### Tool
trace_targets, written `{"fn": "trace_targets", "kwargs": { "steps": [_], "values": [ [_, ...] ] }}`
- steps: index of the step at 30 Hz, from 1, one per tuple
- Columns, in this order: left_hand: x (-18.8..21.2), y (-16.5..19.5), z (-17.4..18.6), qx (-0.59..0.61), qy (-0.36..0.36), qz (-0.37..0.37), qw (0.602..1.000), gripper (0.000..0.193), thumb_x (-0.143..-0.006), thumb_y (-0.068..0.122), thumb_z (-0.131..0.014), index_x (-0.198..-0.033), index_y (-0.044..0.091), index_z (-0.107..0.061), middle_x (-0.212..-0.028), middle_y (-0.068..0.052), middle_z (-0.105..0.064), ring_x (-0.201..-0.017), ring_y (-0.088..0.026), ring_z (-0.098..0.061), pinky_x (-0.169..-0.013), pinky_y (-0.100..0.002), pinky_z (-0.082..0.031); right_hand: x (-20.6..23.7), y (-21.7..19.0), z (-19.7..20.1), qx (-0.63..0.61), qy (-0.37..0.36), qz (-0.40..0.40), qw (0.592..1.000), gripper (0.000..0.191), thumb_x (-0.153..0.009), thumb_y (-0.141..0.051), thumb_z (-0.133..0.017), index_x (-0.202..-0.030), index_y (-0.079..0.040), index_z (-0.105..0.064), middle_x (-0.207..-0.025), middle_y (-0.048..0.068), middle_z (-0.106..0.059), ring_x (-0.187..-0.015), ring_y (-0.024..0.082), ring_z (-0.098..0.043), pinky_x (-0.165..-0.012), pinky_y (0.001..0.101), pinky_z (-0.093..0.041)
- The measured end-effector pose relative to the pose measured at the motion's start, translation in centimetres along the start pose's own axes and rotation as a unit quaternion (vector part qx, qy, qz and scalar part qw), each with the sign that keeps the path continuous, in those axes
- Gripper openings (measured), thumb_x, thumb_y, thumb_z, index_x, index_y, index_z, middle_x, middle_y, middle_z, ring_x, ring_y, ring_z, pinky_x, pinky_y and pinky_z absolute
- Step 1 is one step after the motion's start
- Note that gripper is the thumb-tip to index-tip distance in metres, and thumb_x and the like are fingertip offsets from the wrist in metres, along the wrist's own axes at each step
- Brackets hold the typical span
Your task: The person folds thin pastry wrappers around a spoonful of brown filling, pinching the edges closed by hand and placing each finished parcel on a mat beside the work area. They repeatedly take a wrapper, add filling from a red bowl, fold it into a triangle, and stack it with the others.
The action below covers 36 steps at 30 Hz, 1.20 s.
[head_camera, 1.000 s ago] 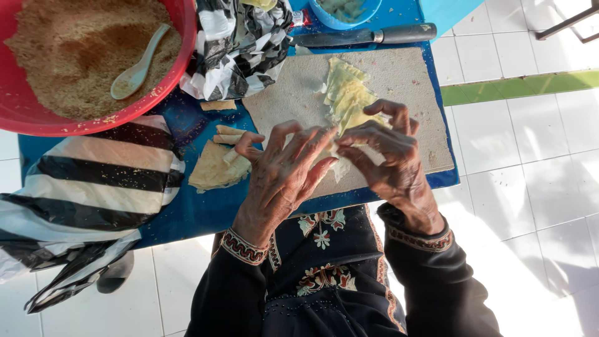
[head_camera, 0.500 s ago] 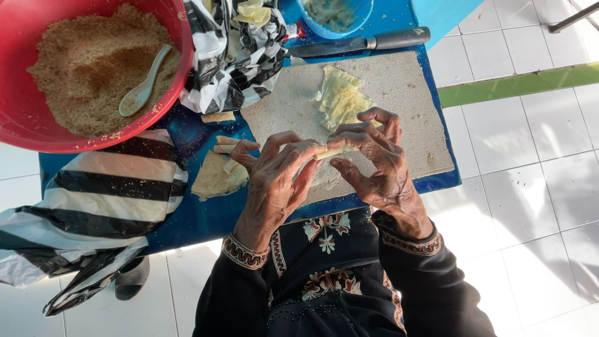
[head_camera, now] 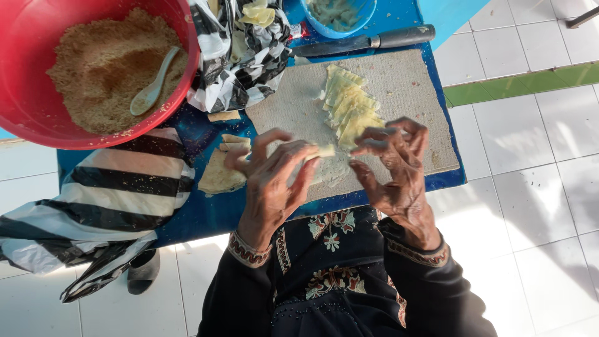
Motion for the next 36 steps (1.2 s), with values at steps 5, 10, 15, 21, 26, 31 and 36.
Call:
{"fn": "trace_targets", "kwargs": {
  "steps": [5,10,15,21,26,31,36],
  "values": [
    [2.0,-0.2,4.2,-0.185,0.048,0.089,0.977,0.016,-0.099,0.024,-0.078,-0.113,0.025,-0.072,-0.114,0.007,-0.076,-0.127,-0.022,-0.052,-0.108,-0.045,-0.015,1.4,0.8,1.2,0.069,-0.045,-0.017,0.996,0.028,-0.078,-0.011,-0.085,-0.103,-0.021,-0.074,-0.113,-0.006,-0.069,-0.12,0.027,-0.045,-0.098,0.0466,-0.026],
    [3.7,-2.8,6.2,-0.286,0.009,0.128,0.95,0.027,-0.108,0.019,-0.073,-0.134,0.018,-0.068,-0.127,0.005,-0.075,-0.134,-0.018,-0.047,-0.116,-0.041,-0.02,2.3,0.2,1.0,0.113,-0.08,0.025,0.99,0.026,-0.078,-0.017,-0.086,-0.102,-0.021,-0.077,-0.119,-0.005,-0.066,-0.124,0.03,-0.041,-0.097,0.0507,-0.025],
    [3.8,-2.3,6.0,-0.342,0.049,0.121,0.931,0.028,-0.104,0.021,-0.073,-0.132,0.018,-0.07,-0.133,-0.002,-0.07,-0.137,-0.026,-0.041,-0.104,-0.044,-0.018,2.0,-0.2,0.7,0.098,-0.092,0.03,0.99,0.025,-0.08,-0.02,-0.085,-0.103,-0.018,-0.076,-0.121,-0.005,-0.065,-0.126,0.03,-0.041,-0.099,0.0507,-0.025],
    [3.1,0.8,0.6,-0.199,-0.064,0.03,0.978,0.036,-0.097,0.036,-0.077,-0.128,0.019,-0.07,-0.122,0.004,-0.067,-0.132,-0.023,-0.044,-0.102,-0.05,-0.016,2.4,-0.8,0.1,0.098,-0.099,0.037,0.99,0.02,-0.08,-0.024,-0.084,-0.097,-0.02,-0.075,-0.117,-0.005,-0.065,-0.124,0.031,-0.042,-0.101,0.051,-0.026],
    [2.7,1.6,0.3,-0.128,-0.086,0.037,0.987,0.044,-0.096,0.031,-0.077,-0.134,0.015,-0.065,-0.123,0.002,-0.071,-0.132,-0.025,-0.044,-0.103,-0.051,-0.015,0.9,0.6,-0.5,0.1,-0.07,0.043,0.992,0.019,-0.088,-0.025,-0.086,-0.103,-0.02,-0.077,-0.115,-0.008,-0.066,-0.121,0.027,-0.045,-0.098,0.0467,-0.026],
    [2.2,1.5,0.8,-0.061,-0.143,0.052,0.986,0.052,-0.089,0.022,-0.078,-0.138,0.015,-0.062,-0.117,0.005,-0.07,-0.129,-0.027,-0.045,-0.105,-0.051,-0.02,-1.9,0.4,-1.9,0.121,-0.095,0.112,0.982,0.025,-0.088,-0.026,-0.086,-0.113,-0.022,-0.081,-0.115,-0.004,-0.065,-0.121,0.028,-0.045,-0.097,0.0483,-0.025],
    [2.6,1.1,1.0,-0.002,-0.132,0.07,0.989,0.057,-0.088,0.022,-0.077,-0.141,0.015,-0.057,-0.124,0.004,-0.07,-0.129,-0.027,-0.045,-0.106,-0.049,-0.025,-2.9,-1.1,-1.5,0.072,-0.123,0.124,0.982,0.024,-0.081,-0.027,-0.085,-0.101,-0.018,-0.075,-0.118,0.0,-0.065,-0.122,0.034,-0.044,-0.099,0.0526,-0.024]
  ]
}}
Point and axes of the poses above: each hand's wrist, its own x-axis away from the middle knuckle, its own z-axis out of the back of the hand, y = z × x, the point moved 1 cm from there along -x, towards the middle knuckle
